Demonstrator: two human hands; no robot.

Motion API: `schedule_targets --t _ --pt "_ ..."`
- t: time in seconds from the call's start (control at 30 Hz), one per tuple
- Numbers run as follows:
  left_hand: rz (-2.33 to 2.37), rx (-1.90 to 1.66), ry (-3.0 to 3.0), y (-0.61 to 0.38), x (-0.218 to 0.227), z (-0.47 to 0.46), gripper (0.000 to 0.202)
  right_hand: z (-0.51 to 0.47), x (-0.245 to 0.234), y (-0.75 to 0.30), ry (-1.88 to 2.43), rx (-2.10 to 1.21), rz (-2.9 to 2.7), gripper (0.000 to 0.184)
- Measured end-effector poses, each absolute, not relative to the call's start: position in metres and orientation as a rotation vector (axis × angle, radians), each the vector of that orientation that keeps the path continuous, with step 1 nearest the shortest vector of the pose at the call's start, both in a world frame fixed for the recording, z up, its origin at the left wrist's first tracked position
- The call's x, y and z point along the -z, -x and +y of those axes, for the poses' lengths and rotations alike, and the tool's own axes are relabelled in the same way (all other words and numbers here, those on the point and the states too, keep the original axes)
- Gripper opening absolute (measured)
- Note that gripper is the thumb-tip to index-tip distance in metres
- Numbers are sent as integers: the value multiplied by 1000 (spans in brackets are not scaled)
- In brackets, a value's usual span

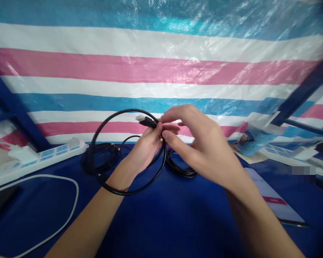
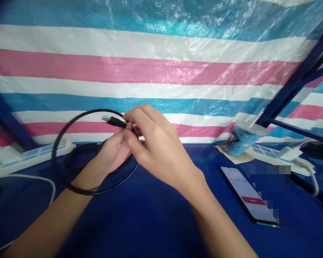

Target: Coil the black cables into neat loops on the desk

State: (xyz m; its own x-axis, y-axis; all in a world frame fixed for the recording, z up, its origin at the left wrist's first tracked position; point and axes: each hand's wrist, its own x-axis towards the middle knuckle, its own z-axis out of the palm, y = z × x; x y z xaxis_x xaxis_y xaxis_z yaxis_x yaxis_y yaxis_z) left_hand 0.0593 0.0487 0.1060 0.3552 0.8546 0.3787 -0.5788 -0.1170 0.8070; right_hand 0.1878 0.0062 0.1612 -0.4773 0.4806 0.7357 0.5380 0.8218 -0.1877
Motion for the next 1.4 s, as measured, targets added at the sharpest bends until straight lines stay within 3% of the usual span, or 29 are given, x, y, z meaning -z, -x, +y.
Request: schedule_targets --t 0.13,0.3,0.37,0.5,0.63,0.77,0.93,1.0,1.17,1.3,1.4 --pt "249 -1305 -1161 -56 -112 48 35 22 -146 -183 925 -5 -2098 54" --pt "298 -1312 -1210 -54 -119 45 44 23 -143 -183 1127 -4 -1963 50" --pt "313 -1354 -1264 -48 -127 41 44 22 -147 -185 1149 -290 -1905 41" --pt "263 -1187 -1369 -31 -140 30 38 23 -152 -192 731 -1285 -1979 17" --pt "235 -1013 -1375 -22 -140 24 32 26 -148 -194 372 -1627 -1859 21" --pt "273 -1099 -1330 -24 -134 28 32 26 -143 -188 433 -1530 -1734 24" --pt "419 -783 -1357 -25 -126 39 48 34 -144 -183 807 -868 -1484 21" --pt "496 -704 -1403 -21 -123 41 53 40 -146 -189 868 -748 -1379 21" --pt "867 -828 -1605 -8 -125 48 39 42 -156 -214 728 -790 -1377 15" --pt "1145 -1274 -1488 13 -141 54 20 30 -162 -222 636 -936 -1762 15" --pt "1095 -1339 -1423 19 -152 41 27 25 -158 -212 577 -927 -1956 14"
